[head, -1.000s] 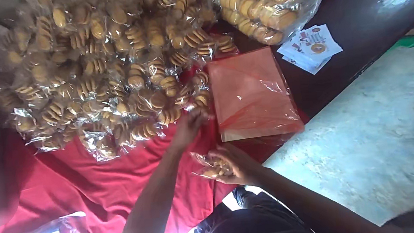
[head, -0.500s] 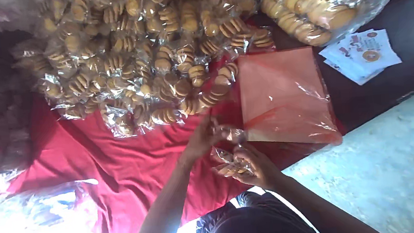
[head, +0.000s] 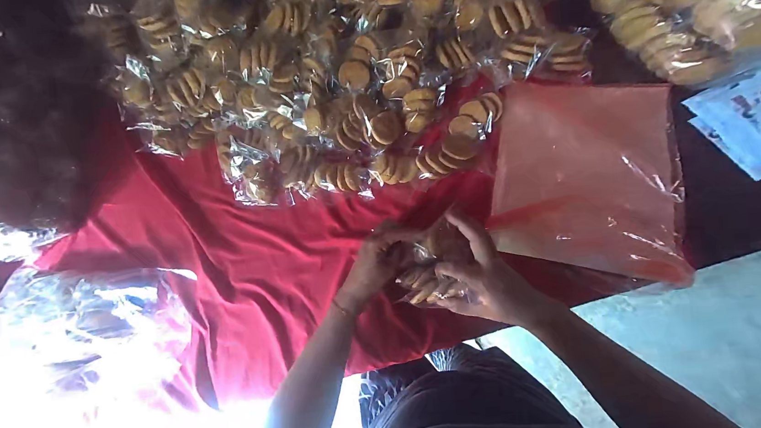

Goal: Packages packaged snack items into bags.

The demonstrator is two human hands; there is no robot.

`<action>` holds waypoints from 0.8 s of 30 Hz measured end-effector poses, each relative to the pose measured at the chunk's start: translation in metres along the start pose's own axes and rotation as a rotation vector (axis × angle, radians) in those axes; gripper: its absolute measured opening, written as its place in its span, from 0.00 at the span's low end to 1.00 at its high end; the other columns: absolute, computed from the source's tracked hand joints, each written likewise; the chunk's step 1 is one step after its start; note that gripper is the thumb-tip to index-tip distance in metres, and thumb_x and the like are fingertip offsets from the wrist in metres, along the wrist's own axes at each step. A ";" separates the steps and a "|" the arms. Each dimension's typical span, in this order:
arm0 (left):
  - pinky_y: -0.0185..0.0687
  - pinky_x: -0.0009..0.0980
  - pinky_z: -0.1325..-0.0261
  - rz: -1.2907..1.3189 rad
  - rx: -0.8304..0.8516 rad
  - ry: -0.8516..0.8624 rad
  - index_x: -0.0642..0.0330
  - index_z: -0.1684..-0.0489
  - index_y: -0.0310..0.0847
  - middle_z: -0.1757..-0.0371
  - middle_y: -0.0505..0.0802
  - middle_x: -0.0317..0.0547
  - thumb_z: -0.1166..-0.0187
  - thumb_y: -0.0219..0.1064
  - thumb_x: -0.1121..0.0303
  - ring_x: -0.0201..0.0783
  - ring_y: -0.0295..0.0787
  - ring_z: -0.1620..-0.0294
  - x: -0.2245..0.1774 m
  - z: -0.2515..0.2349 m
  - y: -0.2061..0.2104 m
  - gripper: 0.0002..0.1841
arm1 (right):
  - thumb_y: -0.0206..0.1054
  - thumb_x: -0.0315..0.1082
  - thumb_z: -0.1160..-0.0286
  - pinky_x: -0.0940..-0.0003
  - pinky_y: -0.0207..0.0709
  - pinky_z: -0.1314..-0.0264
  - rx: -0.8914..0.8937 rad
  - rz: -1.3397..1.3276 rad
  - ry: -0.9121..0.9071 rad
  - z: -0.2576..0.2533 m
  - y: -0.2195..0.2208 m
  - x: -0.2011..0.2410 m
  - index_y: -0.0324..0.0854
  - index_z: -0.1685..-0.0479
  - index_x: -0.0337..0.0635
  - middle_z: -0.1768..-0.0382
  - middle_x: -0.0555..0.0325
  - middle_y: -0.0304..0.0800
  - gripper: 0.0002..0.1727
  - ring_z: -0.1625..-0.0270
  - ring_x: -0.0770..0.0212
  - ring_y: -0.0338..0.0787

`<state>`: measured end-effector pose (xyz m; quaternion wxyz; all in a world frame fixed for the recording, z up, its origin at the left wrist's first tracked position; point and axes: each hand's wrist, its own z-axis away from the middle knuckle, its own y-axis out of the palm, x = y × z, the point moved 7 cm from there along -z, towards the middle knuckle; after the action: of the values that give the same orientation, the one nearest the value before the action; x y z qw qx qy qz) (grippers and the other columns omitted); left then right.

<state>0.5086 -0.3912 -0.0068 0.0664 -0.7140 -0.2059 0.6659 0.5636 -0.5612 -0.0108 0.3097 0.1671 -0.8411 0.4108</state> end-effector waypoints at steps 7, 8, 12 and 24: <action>0.82 0.44 0.42 -0.298 0.380 0.040 0.71 0.58 0.90 0.57 0.90 0.57 0.21 0.63 0.74 0.48 0.87 0.50 -0.022 -0.047 0.020 0.10 | 0.77 0.62 0.39 0.43 0.53 0.10 0.099 0.024 -0.014 -0.007 -0.001 -0.012 0.85 0.38 0.63 0.10 0.30 0.48 0.29 0.08 0.37 0.52; 0.82 0.41 0.42 -0.251 0.414 0.017 0.71 0.57 0.90 0.56 0.90 0.56 0.20 0.62 0.75 0.45 0.87 0.50 -0.020 -0.050 0.024 0.10 | 0.78 0.60 0.38 0.49 0.60 0.12 0.111 -0.068 0.013 -0.006 0.006 -0.017 0.85 0.38 0.59 0.11 0.30 0.51 0.29 0.10 0.40 0.59; 0.85 0.29 0.44 0.259 0.132 -0.231 0.65 0.42 0.83 0.53 0.91 0.40 0.11 0.52 0.65 0.27 0.88 0.53 0.021 -0.021 0.013 0.16 | 0.80 0.57 0.40 0.56 0.69 0.17 0.076 -0.206 0.075 -0.001 0.015 -0.026 0.85 0.41 0.47 0.21 0.31 0.70 0.31 0.19 0.47 0.73; 0.69 0.20 0.80 0.308 -0.758 -0.624 0.58 0.48 0.77 0.76 0.80 0.34 0.12 0.60 0.54 0.24 0.69 0.84 0.065 -0.017 -0.090 0.15 | 0.77 0.60 0.39 0.69 0.71 0.24 0.131 -0.271 0.020 -0.007 0.027 -0.013 0.73 0.22 0.46 0.35 0.43 0.81 0.44 0.30 0.58 0.79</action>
<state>0.5083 -0.2822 -0.0320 -0.3604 -0.4771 -0.3352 0.7281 0.5622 -0.5389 -0.0316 0.3592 0.2950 -0.7790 0.4209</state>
